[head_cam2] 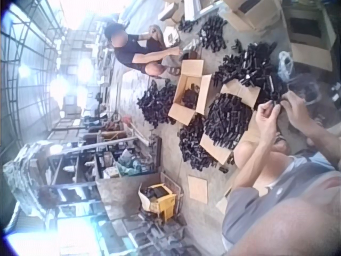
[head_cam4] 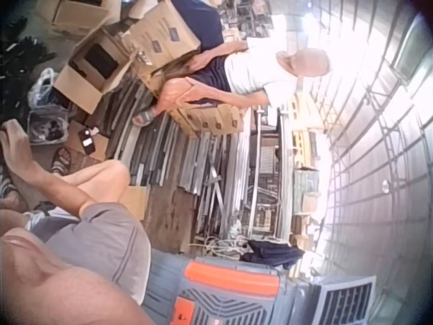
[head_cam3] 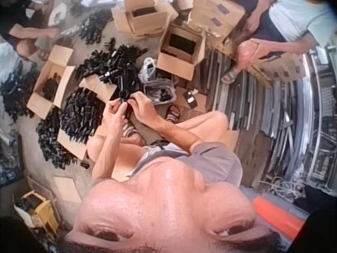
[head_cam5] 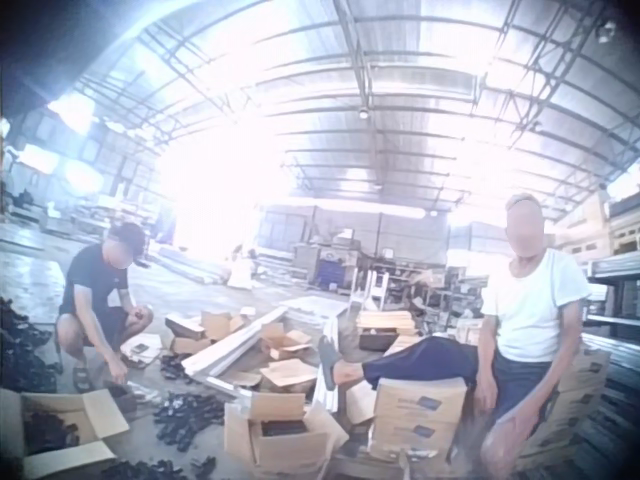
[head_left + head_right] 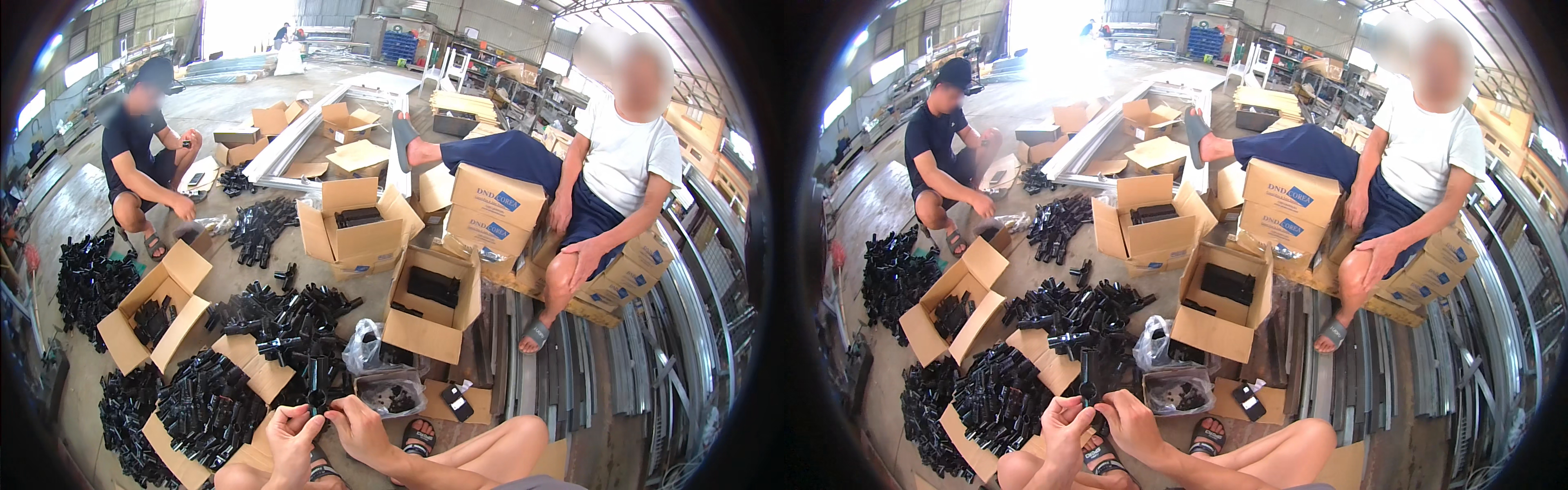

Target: The person assembles small black components by hand while sitting on the floor, taking individual pieces from a plastic bag and attaching them to larger black metal structures before placing the assembled items into cardboard boxes.

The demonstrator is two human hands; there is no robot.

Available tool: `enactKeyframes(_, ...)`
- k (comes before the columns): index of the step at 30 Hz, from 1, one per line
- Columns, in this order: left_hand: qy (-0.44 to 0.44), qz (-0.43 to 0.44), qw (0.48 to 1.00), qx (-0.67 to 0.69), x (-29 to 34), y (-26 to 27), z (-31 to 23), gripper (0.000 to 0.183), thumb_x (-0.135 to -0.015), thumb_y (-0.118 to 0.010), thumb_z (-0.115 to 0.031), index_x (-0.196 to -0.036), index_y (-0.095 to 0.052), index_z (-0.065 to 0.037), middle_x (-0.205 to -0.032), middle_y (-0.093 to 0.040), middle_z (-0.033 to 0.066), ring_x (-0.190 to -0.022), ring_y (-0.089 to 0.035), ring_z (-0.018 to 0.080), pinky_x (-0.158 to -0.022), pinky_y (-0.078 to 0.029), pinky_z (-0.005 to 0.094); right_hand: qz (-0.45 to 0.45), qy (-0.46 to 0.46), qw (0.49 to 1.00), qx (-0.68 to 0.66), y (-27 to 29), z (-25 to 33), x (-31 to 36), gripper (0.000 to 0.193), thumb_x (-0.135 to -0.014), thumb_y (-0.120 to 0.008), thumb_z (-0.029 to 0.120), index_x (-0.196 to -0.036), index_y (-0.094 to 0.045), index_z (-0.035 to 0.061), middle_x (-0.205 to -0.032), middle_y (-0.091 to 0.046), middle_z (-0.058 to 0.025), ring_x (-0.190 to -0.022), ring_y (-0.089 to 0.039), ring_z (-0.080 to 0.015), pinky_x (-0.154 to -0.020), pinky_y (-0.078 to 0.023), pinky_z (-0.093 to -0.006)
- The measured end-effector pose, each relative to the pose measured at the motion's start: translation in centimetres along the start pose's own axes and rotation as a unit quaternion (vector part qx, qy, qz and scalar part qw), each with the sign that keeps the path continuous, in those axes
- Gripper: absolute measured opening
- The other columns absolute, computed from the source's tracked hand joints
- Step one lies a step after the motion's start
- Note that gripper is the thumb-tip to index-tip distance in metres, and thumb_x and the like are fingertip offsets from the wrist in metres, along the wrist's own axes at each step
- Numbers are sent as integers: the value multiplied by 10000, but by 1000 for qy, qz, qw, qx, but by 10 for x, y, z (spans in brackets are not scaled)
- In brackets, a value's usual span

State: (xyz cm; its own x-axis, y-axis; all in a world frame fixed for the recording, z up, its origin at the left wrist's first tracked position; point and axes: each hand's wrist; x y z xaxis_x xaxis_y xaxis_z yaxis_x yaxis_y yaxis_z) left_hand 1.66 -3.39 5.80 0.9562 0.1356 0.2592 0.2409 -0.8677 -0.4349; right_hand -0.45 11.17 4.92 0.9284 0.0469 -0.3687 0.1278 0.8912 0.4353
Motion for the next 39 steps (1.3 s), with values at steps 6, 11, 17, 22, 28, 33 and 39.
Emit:
enactKeyframes(6,-15,-3,1000,-8,3,-1,-6,260,-884,-726,109,-1069,-587,-8,-1019,-742,116,-884,-712,129,-789,-585,251,54,35,997,-33,8,0,-5,124,-1000,-623,104,-1026,-609,-17,-933,-637,-202,-870,-651,-417,-733,-528,-465)
enactKeyframes(11,-7,-21,1000,-15,10,1,-12,280,-872,-747,100,-1072,-572,11,-1063,-683,113,-986,-668,135,-849,-568,271,77,69,993,-56,3,2,-7,106,-988,-617,84,-1030,-601,-12,-931,-616,-216,-886,-633,-440,-748,-521,-480)
enactKeyframes(17,37,-22,999,-19,-4,-2,-4,263,-896,-776,6,-1088,-599,-23,-1066,-713,81,-964,-666,110,-843,-550,271,63,-18,997,-51,4,-9,-6,107,-977,-653,81,-1019,-613,-9,-944,-637,-204,-856,-666,-410,-726,-530,-452)
enactKeyframes(22,14,-11,1000,-15,8,10,-15,251,-914,-746,52,-1098,-585,-3,-1073,-732,100,-961,-692,108,-851,-572,251,65,3,994,-91,-4,3,1,131,-965,-683,50,-1074,-663,-20,-948,-691,-168,-828,-718,-290,-726,-570,-364)
enactKeyframes(28,11,-8,1000,15,1,4,-13,245,-908,-752,57,-1095,-602,6,-1073,-741,120,-957,-700,116,-855,-584,257,-9,-85,980,-178,-8,-6,-2,141,-883,-781,7,-1015,-740,-20,-957,-754,-122,-857,-747,-180,-771,-596,-292)
enactKeyframes(33,8,1,1000,25,1,6,-11,236,-917,-744,56,-1098,-601,7,-1075,-742,123,-961,-699,116,-853,-584,256,-15,-73,984,-161,-7,-4,1,139,-882,-774,1,-1016,-740,-16,-964,-752,-124,-868,-745,-193,-775,-593,-301)
enactKeyframes(39,4,2,1000,19,1,6,-13,239,-922,-739,55,-1110,-599,7,-1077,-742,121,-965,-698,115,-859,-579,250,-25,-8,995,-96,-5,5,-4,164,-883,-769,1,-1037,-714,-2,-970,-733,-133,-845,-734,-234,-749,-583,-328)
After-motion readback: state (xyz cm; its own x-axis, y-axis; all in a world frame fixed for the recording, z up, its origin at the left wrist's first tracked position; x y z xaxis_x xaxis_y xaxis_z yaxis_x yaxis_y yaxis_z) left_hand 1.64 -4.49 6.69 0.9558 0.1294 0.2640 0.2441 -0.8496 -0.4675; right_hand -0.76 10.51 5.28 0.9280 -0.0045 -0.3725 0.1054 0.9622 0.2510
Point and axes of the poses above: each hand's wrist, its own x-axis away from the middle knuckle, its own y-axis out of the back of the hand, z = x × y
